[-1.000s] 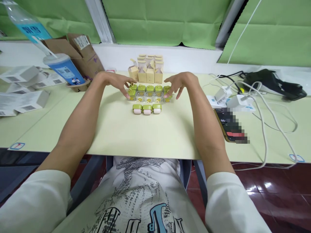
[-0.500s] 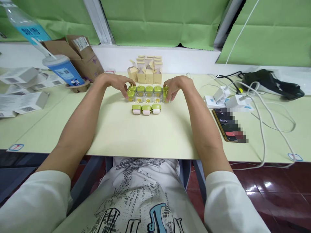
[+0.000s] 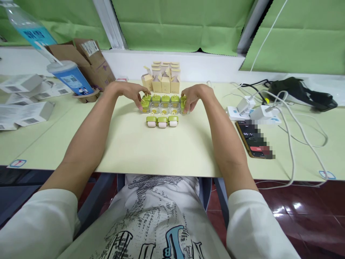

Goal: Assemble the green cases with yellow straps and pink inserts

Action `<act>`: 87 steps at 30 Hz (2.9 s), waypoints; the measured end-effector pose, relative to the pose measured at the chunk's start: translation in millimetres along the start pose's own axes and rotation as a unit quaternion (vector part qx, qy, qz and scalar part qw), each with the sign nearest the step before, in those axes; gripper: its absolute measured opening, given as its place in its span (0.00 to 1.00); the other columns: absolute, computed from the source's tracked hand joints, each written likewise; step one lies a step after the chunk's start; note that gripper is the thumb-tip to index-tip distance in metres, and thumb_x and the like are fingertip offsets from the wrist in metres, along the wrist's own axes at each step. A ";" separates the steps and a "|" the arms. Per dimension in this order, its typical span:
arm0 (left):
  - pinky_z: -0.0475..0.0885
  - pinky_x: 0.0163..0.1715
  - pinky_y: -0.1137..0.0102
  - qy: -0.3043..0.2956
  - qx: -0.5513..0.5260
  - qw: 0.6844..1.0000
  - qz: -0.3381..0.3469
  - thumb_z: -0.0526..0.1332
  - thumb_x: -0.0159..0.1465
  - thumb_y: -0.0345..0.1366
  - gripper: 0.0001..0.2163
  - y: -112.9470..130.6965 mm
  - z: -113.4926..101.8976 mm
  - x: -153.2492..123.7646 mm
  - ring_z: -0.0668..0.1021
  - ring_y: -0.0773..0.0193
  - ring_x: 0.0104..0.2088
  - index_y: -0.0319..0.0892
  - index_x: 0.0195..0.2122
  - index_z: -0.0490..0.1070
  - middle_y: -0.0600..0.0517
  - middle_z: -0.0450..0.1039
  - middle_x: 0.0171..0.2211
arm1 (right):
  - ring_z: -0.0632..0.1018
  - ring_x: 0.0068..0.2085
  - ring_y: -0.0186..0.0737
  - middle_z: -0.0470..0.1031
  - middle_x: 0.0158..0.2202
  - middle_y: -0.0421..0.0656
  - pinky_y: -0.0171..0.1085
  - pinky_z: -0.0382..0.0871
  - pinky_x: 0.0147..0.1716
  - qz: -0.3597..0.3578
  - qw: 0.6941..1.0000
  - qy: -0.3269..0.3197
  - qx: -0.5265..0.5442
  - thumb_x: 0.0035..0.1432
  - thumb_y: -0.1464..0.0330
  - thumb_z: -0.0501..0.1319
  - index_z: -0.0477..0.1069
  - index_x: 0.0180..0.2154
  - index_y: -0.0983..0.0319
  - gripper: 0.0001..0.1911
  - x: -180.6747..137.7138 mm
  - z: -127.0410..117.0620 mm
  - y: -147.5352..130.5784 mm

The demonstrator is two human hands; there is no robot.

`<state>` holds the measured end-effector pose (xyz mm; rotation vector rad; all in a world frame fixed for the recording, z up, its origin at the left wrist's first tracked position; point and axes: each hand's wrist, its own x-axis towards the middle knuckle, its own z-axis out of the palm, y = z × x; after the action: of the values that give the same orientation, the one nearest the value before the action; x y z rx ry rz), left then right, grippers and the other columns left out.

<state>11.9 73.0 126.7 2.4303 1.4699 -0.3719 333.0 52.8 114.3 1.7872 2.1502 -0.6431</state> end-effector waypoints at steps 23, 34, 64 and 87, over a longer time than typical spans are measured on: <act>0.69 0.36 0.69 -0.085 -0.006 0.993 0.081 0.72 0.49 0.44 0.11 61.3 6.6 -15.3 0.79 0.60 0.32 0.46 0.31 0.84 0.53 0.82 0.28 | 0.88 0.44 0.52 0.86 0.33 0.43 0.46 0.80 0.45 -0.084 0.986 -0.001 -0.147 0.58 0.69 0.76 0.81 0.30 0.58 0.07 -46.5 13.6 -84.8; 0.68 0.39 0.69 -0.012 -0.001 0.987 0.160 0.69 0.54 0.44 0.11 61.9 -11.2 -35.7 0.81 0.58 0.38 0.46 0.34 0.85 0.53 0.84 0.32 | 0.85 0.47 0.53 0.87 0.39 0.41 0.43 0.75 0.43 -0.134 0.979 0.117 -0.102 0.61 0.69 0.73 0.83 0.35 0.56 0.01 -67.8 -11.1 -55.7; 0.73 0.43 0.66 0.154 -0.016 0.984 0.084 0.68 0.57 0.41 0.16 32.9 -1.5 1.7 0.84 0.55 0.43 0.43 0.44 0.87 0.49 0.86 0.38 | 0.86 0.50 0.52 0.88 0.46 0.44 0.45 0.78 0.48 -0.167 0.962 0.195 -0.090 0.62 0.72 0.72 0.84 0.41 0.56 0.06 -12.3 -4.7 -33.0; 0.70 0.39 0.68 0.131 0.037 0.989 0.064 0.68 0.59 0.41 0.15 35.6 5.1 9.9 0.82 0.59 0.40 0.44 0.44 0.85 0.50 0.85 0.39 | 0.85 0.47 0.49 0.87 0.47 0.44 0.42 0.76 0.41 -0.128 0.966 0.195 -0.113 0.65 0.74 0.69 0.84 0.43 0.58 0.07 -10.1 0.1 -36.4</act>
<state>47.7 63.4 122.0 2.7020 1.4089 -0.0815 299.4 39.1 124.9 1.6349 2.6168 -0.0858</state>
